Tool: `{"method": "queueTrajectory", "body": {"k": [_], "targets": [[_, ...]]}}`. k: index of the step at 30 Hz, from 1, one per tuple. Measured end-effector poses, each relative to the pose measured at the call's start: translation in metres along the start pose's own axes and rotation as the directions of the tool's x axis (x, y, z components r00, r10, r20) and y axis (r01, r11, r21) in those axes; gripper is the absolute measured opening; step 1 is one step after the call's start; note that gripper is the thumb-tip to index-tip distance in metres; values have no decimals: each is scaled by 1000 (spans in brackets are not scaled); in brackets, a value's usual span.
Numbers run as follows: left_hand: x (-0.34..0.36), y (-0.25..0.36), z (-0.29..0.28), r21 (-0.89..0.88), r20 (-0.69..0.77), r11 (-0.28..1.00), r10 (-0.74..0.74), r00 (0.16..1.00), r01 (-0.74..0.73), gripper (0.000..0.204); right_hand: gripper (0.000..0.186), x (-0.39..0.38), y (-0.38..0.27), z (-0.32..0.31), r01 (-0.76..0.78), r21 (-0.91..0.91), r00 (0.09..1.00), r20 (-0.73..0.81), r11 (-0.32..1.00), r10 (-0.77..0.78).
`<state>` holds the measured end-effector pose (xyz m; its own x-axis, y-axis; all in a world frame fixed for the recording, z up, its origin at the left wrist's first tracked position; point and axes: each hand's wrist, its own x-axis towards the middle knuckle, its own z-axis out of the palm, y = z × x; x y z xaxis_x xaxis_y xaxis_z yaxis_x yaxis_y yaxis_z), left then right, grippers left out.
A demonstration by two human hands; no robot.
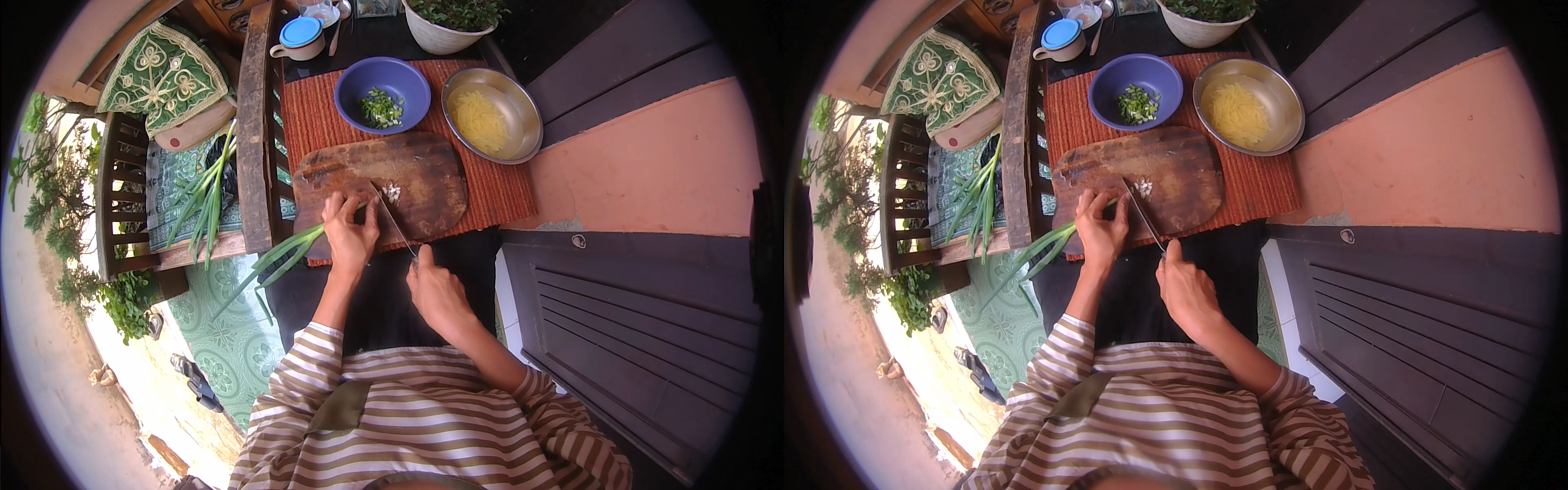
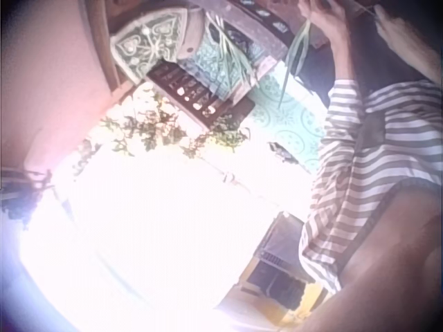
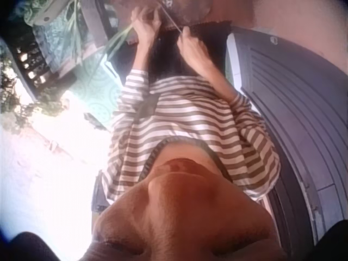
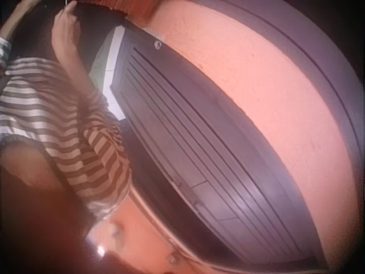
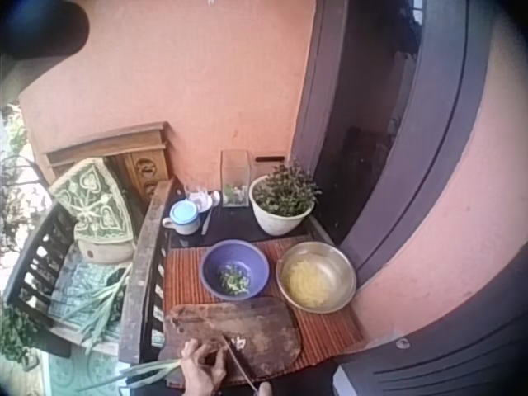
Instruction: The person chops green onions on a wooden cutting board using a knife. The chopped pieces are gathered and transferred into a blue bowl. The person then continues chopping more green onions.
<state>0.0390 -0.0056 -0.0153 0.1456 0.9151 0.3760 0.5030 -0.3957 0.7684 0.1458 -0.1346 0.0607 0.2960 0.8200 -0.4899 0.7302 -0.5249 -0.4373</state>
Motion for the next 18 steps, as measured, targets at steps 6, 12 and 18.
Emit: {"method": "queueTrajectory", "body": {"k": [6,12,18], "targets": [[3,1,-6,73,15,996,-47,999,45,13,22,-20,6,3,-1,34,1000,12,999,1],[1,-5,-5,1,18,1000,-9,1000,9,12,23,-25,12,0,30,63,1000,-2,998,-30],[0,-5,-4,-22,6,1000,4,1000,-4,10,23,-13,9,-6,73,91,997,-44,993,-70]]}}
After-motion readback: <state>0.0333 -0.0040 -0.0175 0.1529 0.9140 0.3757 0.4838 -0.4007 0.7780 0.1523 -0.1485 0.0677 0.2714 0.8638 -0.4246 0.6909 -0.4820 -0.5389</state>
